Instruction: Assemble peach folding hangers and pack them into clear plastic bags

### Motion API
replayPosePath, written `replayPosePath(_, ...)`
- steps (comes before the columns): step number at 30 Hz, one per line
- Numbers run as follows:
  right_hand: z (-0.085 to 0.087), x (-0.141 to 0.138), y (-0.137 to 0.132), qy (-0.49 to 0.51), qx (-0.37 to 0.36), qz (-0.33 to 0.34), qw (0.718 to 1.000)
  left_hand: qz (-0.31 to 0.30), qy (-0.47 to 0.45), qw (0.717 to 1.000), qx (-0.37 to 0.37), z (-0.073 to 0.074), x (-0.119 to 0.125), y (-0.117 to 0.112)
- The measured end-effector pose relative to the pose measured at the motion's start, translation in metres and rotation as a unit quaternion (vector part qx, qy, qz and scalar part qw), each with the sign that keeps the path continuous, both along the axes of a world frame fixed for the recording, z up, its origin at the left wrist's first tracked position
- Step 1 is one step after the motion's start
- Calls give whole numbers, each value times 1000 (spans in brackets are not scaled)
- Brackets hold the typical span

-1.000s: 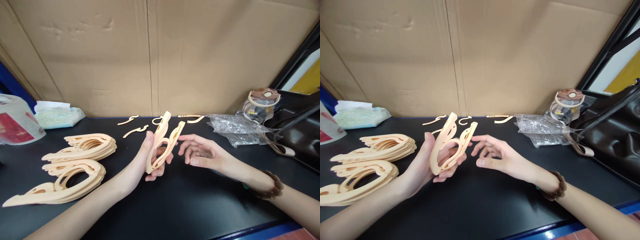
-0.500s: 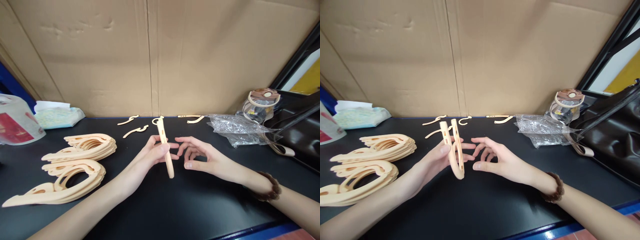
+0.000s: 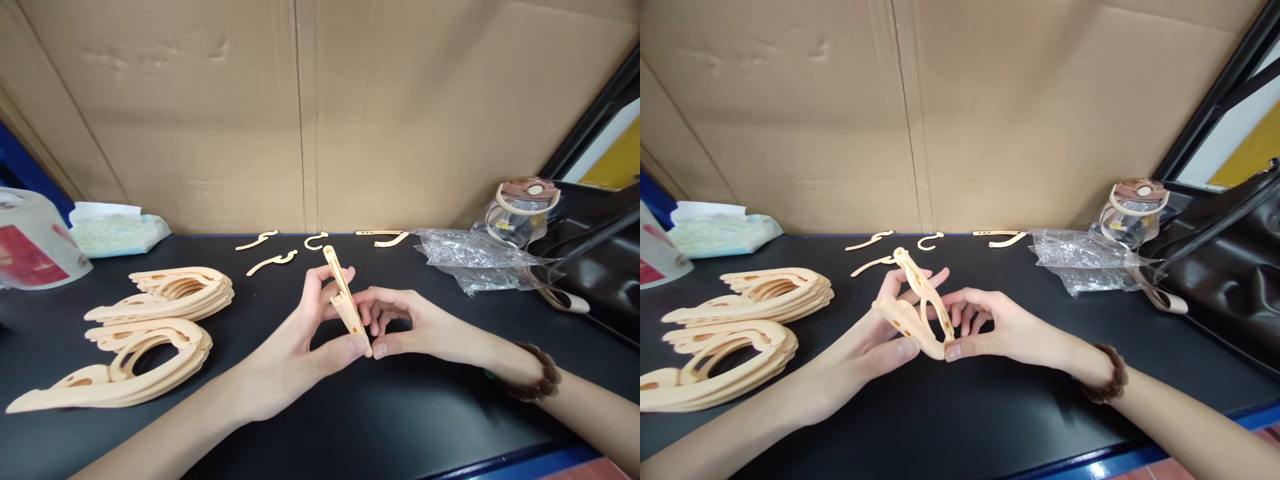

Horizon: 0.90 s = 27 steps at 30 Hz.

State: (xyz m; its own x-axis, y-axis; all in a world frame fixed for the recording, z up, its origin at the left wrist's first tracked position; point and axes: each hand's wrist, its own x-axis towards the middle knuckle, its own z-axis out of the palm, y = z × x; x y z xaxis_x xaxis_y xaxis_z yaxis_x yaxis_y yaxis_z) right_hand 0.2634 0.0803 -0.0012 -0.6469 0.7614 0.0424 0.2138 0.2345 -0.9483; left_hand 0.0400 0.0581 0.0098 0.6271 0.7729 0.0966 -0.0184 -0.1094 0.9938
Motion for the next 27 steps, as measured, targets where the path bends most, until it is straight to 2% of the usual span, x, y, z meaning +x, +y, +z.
replayPosePath(5, -1, 1, 5, 20, -28, 13, 999, 6, 29, 999, 27, 5, 3, 0)
replayPosePath(7, -3, 3, 6, 39, -54, 22, 998, 31, 46, 996, 63, 6, 1, 3)
replayPosePath(11, -3, 3, 2, 90, -127, 43, 987, 119, 42, 984, 127, 4, -3, 12)
replayPosePath(14, 1, 1, -4, 84, -175, 79, 978, 148, 42, 977, 148, 0, -3, 19)
replayPosePath(17, 5, -1, -7, 55, -173, 85, 980, 155, 63, 971, 170, -4, -3, 21)
replayPosePath(19, 6, -1, -7, 50, -155, 71, 984, 163, 104, 955, 224, -4, -5, 19)
replayPosePath(23, 0, 0, -1, 63, -94, 13, 993, 119, 199, 891, 390, 2, -6, 10)
replayPosePath(25, -7, 1, 5, 63, -55, -22, 996, 67, 229, 871, 429, 5, -3, 5)
replayPosePath(27, -13, 3, 10, 49, 3, -52, 997, 14, 262, 862, 433, 5, 1, 0)
